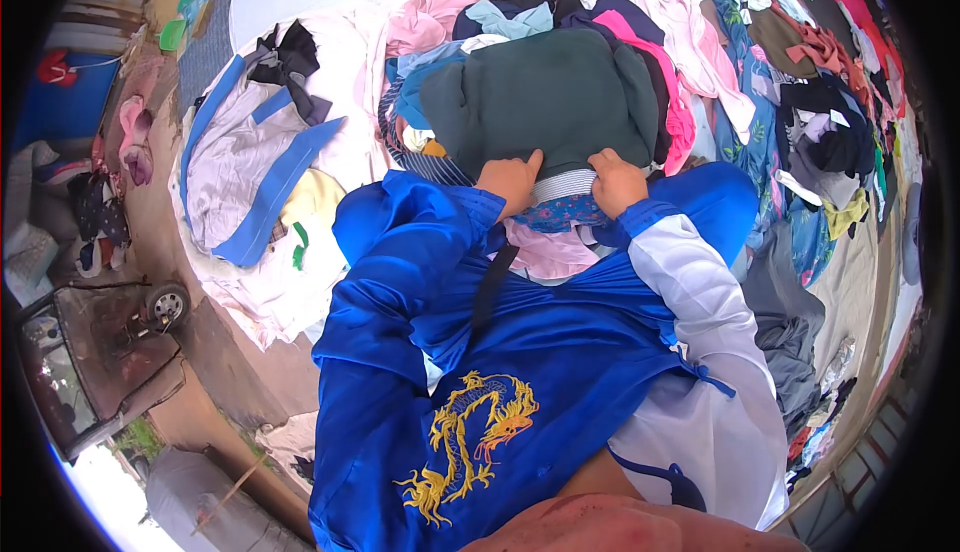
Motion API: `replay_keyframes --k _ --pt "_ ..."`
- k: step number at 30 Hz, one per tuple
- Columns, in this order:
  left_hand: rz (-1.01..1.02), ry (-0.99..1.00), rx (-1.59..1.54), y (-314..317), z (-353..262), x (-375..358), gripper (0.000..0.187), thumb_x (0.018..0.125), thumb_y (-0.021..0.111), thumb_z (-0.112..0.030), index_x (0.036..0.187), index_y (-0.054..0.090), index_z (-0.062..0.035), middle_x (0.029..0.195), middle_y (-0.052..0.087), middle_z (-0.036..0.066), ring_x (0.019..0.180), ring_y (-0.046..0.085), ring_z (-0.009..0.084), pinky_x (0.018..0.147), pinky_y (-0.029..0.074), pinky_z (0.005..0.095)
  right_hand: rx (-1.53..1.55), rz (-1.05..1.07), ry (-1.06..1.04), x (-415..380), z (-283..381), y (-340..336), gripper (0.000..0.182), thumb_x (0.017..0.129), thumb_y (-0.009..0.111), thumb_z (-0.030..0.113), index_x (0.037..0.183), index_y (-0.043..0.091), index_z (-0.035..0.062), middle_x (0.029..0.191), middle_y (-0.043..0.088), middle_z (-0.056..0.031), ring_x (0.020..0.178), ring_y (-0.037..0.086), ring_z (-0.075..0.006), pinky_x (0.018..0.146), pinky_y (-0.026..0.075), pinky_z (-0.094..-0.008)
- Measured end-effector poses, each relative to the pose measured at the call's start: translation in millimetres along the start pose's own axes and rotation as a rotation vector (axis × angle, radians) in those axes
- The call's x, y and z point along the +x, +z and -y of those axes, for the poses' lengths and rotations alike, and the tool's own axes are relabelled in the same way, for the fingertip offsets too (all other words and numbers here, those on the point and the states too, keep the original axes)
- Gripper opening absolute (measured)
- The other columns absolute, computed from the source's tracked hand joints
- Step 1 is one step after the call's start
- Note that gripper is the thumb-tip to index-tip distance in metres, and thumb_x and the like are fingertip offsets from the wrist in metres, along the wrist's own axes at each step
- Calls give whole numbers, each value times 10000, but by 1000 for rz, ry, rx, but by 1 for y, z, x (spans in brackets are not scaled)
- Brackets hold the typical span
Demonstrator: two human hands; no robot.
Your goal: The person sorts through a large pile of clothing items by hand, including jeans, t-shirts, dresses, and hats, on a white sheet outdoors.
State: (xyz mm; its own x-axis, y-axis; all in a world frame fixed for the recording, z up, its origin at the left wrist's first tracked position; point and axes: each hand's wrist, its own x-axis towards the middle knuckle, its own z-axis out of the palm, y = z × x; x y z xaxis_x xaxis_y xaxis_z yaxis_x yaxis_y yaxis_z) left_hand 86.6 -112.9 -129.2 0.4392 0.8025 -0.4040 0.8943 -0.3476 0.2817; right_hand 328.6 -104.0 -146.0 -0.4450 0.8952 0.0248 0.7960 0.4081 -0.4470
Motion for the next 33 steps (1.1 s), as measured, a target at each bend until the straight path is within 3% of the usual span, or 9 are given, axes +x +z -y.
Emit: replay_keyframes --k 1,4,7,15,19,23,25,29,33 --pt "-3 1 -1 -1 -2 0 829 789 776 -299 1478 390 -48 970 694 190 890 703 349 754 565 434 40 -45 -20 -3 3 -5 232 777 591 55 999 656 43 977 621 -139 851 663 -366 746 536 -470" --pt "-97 33 -27 2 -6 -3 599 803 733 -244 1341 548 -56 964 697 179 881 700 353 757 562 439 189 -48 -165 -18 12 -14 305 745 596 52 1046 650 43 1002 621 -127 857 662 -358 746 532 -468" --pt "-143 227 59 20 -1 -3 129 782 634 -129 868 707 -65 908 703 153 868 695 352 756 557 437 221 140 -290 -40 19 -6 236 734 618 95 965 639 56 914 585 -123 813 646 -348 700 528 -465" --pt "828 298 -256 45 -12 -20 350 857 669 -277 1075 711 -8 985 726 185 970 693 338 841 529 433 270 977 -112 -41 21 1 374 723 725 192 1064 707 38 972 734 -160 917 705 -340 808 553 -433" --pt "844 375 -185 43 -33 -28 428 835 684 -304 1147 696 -10 996 730 176 958 701 316 812 537 415 266 970 -112 -44 10 12 474 715 736 186 1148 683 1 972 742 -170 931 713 -339 838 557 -412" --pt "686 367 -263 56 -24 -27 411 835 676 -354 1073 716 -22 994 729 177 969 697 343 849 540 438 242 872 -120 -48 4 20 420 725 731 183 1105 694 9 933 740 -158 910 714 -335 829 554 -414" --pt "519 197 -183 39 -21 -17 371 848 677 -368 1027 718 -46 928 717 195 912 694 375 812 544 458 196 743 79 -37 -3 19 364 731 725 198 1054 709 30 956 730 -175 943 704 -342 843 547 -435" --pt "-232 -221 -356 28 15 12 303 861 695 -333 929 706 -37 910 716 182 896 688 379 794 541 472 319 260 431 -2 -27 16 260 780 710 227 948 705 29 870 721 -167 872 707 -342 794 543 -436" --pt "-569 -527 -520 20 59 38 299 835 721 -291 972 697 -27 976 684 208 940 670 382 822 536 460 294 -12 596 13 -55 15 325 790 730 250 1017 696 21 954 715 -187 917 690 -361 834 537 -425"
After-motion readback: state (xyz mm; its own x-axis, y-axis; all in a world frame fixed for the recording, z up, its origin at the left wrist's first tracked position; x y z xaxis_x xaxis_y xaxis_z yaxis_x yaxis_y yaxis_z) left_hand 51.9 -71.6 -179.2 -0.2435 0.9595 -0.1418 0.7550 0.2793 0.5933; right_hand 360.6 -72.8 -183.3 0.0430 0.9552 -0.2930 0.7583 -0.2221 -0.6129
